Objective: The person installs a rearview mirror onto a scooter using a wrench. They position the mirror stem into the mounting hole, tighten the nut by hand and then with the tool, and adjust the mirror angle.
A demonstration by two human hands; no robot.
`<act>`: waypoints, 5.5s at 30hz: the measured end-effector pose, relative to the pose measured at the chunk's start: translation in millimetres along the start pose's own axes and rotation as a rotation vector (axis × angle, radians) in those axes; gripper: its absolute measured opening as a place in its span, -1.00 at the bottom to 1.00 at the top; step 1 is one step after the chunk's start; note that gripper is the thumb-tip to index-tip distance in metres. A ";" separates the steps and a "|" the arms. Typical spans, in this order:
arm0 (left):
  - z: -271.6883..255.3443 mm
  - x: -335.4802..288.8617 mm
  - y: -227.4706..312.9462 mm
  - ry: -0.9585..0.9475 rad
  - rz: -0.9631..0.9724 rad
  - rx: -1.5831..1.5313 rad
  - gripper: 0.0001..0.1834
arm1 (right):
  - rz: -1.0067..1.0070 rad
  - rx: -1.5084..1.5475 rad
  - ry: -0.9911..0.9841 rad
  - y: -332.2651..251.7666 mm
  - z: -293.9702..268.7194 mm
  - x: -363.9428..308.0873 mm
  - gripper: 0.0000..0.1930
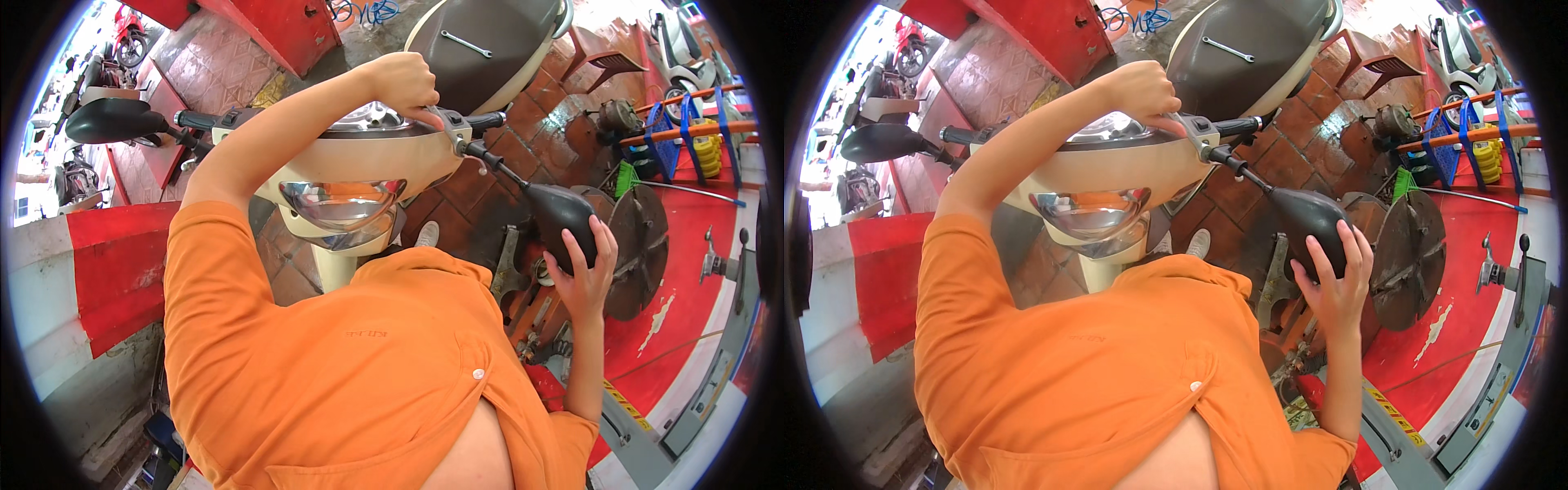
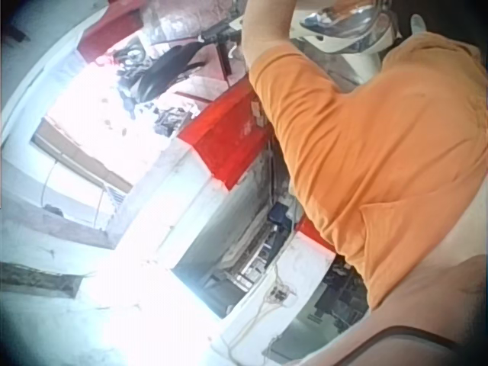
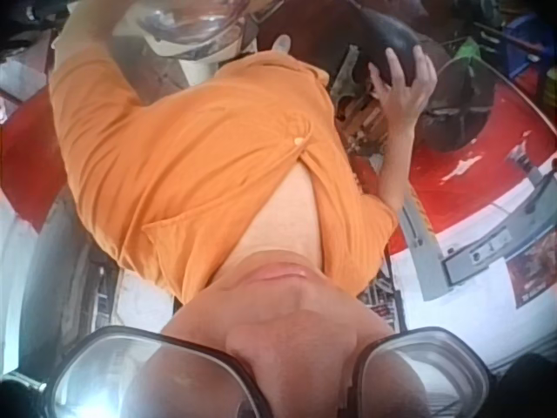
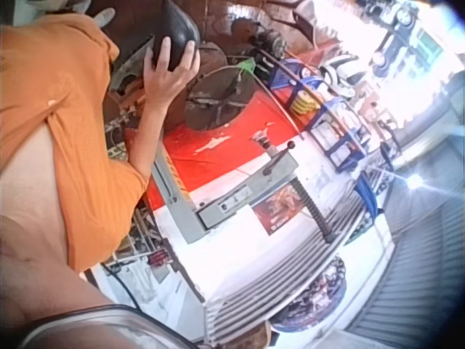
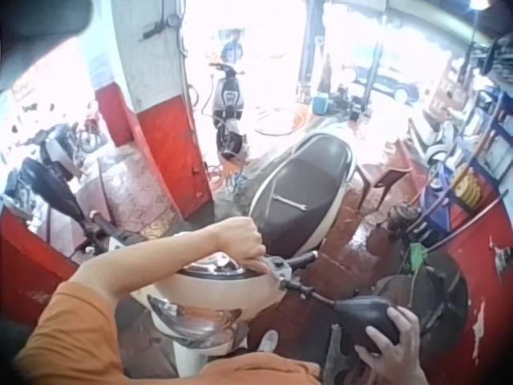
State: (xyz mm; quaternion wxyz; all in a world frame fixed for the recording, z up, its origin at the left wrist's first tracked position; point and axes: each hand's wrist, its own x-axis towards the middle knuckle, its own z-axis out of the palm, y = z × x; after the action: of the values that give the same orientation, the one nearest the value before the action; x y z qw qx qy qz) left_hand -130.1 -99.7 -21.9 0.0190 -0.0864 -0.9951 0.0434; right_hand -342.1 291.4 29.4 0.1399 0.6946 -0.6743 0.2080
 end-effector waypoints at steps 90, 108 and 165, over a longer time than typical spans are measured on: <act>36.8 -17.4 -3.3 0.104 -0.112 -0.099 -0.31 | -0.331 -0.038 -0.114 -97.3 -24.6 176.5 -0.58; 15.0 -10.6 6.2 0.066 -0.086 -0.038 -0.23 | 0.797 0.929 -0.358 29.4 -36.1 15.7 -0.36; 13.6 -10.2 6.0 0.027 -0.100 -0.083 -0.22 | -0.336 0.586 -0.146 -105.9 -19.5 96.7 -0.75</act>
State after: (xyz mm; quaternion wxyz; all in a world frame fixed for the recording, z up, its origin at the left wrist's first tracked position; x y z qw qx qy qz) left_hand -119.6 -96.8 -36.2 0.0308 -0.0377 -0.9988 0.0001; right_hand -238.2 221.2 101.8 -0.0816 0.8197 -0.4703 0.3167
